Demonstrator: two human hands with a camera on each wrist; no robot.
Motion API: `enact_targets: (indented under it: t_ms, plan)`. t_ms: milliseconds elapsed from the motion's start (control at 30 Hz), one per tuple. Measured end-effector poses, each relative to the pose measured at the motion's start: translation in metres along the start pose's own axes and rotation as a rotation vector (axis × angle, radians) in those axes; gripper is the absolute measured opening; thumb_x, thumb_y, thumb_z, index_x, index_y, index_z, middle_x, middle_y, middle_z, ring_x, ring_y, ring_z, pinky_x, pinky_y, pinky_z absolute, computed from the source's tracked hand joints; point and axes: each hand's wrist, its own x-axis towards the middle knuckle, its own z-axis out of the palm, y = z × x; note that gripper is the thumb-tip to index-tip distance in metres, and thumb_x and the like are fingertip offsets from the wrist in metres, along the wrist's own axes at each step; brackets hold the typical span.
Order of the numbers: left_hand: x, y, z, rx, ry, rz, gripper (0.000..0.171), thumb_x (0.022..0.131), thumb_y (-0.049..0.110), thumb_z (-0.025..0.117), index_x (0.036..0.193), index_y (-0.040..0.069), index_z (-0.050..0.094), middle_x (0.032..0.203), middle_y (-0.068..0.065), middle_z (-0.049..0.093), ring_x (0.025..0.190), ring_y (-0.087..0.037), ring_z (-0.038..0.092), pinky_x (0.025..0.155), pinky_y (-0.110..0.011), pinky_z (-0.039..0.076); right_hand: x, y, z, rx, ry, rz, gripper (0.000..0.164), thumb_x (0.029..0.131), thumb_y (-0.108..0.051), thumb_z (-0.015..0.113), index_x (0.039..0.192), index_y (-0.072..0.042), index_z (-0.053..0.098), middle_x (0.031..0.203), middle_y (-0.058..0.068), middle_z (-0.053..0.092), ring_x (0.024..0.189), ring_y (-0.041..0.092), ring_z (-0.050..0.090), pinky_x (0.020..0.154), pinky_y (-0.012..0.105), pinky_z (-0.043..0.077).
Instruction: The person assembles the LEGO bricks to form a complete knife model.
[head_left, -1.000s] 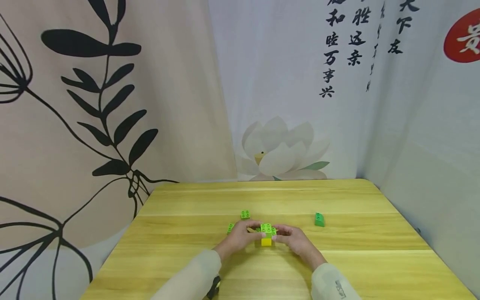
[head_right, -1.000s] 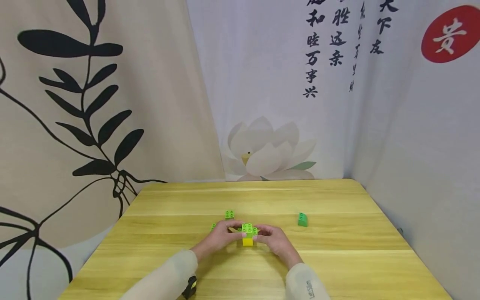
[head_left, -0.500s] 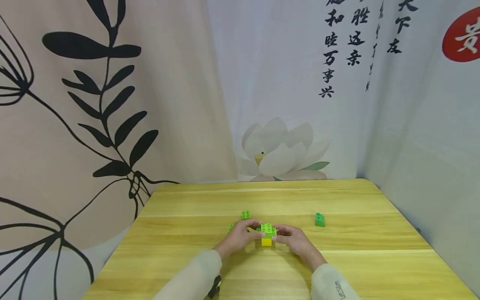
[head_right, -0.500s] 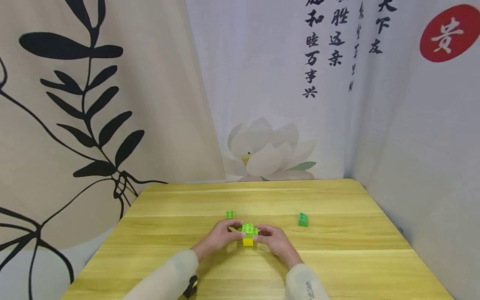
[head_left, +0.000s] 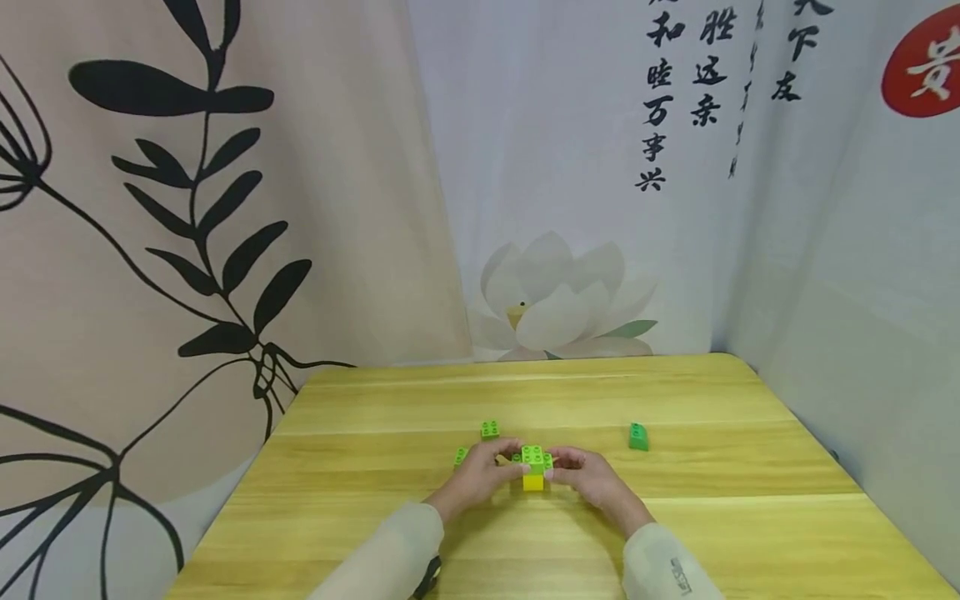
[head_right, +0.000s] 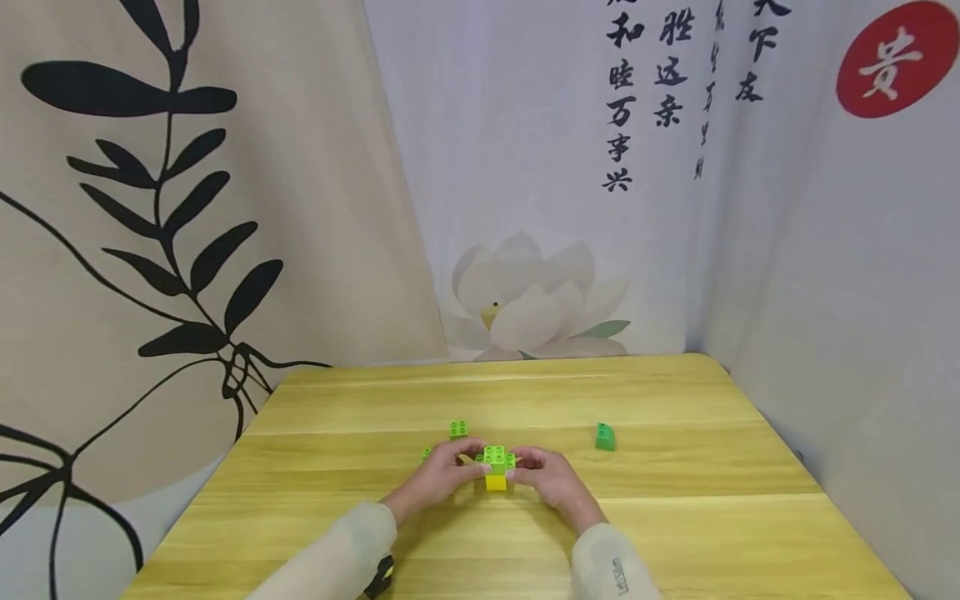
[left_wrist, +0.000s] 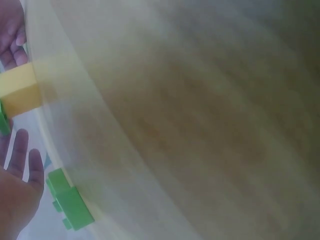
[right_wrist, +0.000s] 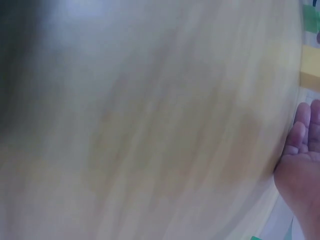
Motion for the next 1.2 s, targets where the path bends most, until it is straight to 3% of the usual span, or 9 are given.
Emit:
enact_targets:
  t_ms: [500,800,1200]
  plan:
    - [0.0005,-0.0007,0.0003,0.014,-0.021,0.005,0.025,0.097,0.03,0.067,0.12,0.021,0.068,0.109,0.011,0.064,0.105,-0.014,0.056,0.083,-0.031,0.049,-0.0018,-0.0007,-0.0016,-0.012,0.01,0.024,0.048,0.086,-0.027,0.079,0.128,-0.007,0.065,0.114,0.005,0.066,0.104,0.021,0.059,0.09,0.042,0.049]
    - [0.0018,0.0025,-0.0006,0.106,-0.027,0.032,0.027,0.099,0.033,0.063,0.122,0.019,0.066,0.115,0.011,0.064,0.109,-0.012,0.056,0.092,-0.037,0.047,-0.0002,-0.0023,-0.0014,-0.016,0.014,0.026,0.049,0.087,-0.028,0.078,0.129,-0.008,0.065,0.115,0.005,0.066,0.104,0.021,0.059,0.089,0.042,0.049]
    - [0.0032,0.0041,-0.0001,0.105,-0.018,-0.01,0.032,0.095,0.031,0.069,0.122,0.014,0.067,0.117,0.005,0.065,0.11,-0.016,0.057,0.092,-0.039,0.049,-0.0009,-0.0005,-0.0016,-0.009,0.027,0.042,0.048,0.086,-0.027,0.078,0.13,-0.01,0.065,0.113,0.004,0.066,0.101,0.021,0.059,0.086,0.04,0.049]
